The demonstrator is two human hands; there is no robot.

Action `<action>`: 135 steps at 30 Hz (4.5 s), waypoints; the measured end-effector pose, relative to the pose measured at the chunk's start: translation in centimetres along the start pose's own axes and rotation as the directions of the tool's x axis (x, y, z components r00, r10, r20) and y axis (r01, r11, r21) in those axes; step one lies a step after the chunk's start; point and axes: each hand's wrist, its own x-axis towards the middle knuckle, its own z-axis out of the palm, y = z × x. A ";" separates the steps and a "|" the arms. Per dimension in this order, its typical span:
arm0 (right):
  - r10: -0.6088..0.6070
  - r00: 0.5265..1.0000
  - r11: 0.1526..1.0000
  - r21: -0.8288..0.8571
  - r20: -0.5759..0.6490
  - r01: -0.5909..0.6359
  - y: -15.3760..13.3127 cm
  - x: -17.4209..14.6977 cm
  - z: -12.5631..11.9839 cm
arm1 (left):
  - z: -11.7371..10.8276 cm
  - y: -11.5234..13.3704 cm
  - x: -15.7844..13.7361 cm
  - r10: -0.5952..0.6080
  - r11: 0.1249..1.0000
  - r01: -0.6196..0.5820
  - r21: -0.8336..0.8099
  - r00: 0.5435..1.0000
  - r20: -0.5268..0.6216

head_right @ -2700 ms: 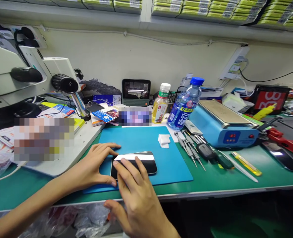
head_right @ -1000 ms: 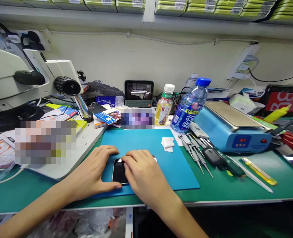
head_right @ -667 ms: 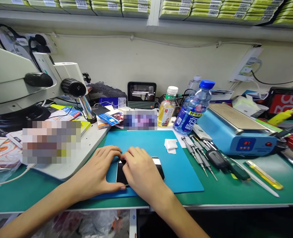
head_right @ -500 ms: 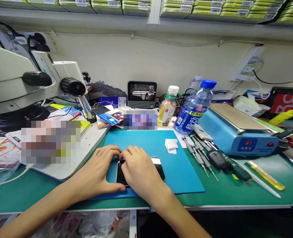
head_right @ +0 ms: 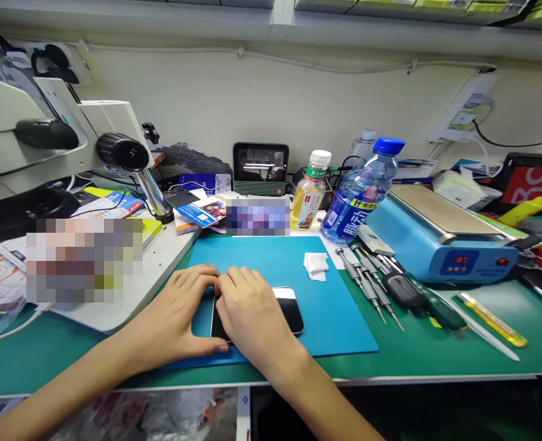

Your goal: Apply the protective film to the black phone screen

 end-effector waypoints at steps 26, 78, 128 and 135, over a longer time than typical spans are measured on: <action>-0.001 0.997 0.993 -0.116 0.075 0.010 -0.4 0.2 0.3 | 0.3 0.0 -0.1 -0.029 1.000 0.028 -0.012 0.999 -0.040; 0.111 0.992 0.992 -0.066 0.062 -0.107 -0.6 1.4 0.7 | 1.2 -0.7 -0.3 -0.052 0.991 0.040 -0.127 0.994 -0.093; 0.151 0.986 0.988 -0.016 0.072 -0.150 -0.5 1.2 0.9 | 0.6 0.2 -0.3 -0.066 0.994 0.062 -0.095 0.997 -0.039; 0.158 0.985 0.987 -0.013 0.075 -0.158 -0.5 1.3 0.8 | 0.4 0.3 -0.3 -0.062 0.992 0.055 -0.112 0.996 -0.061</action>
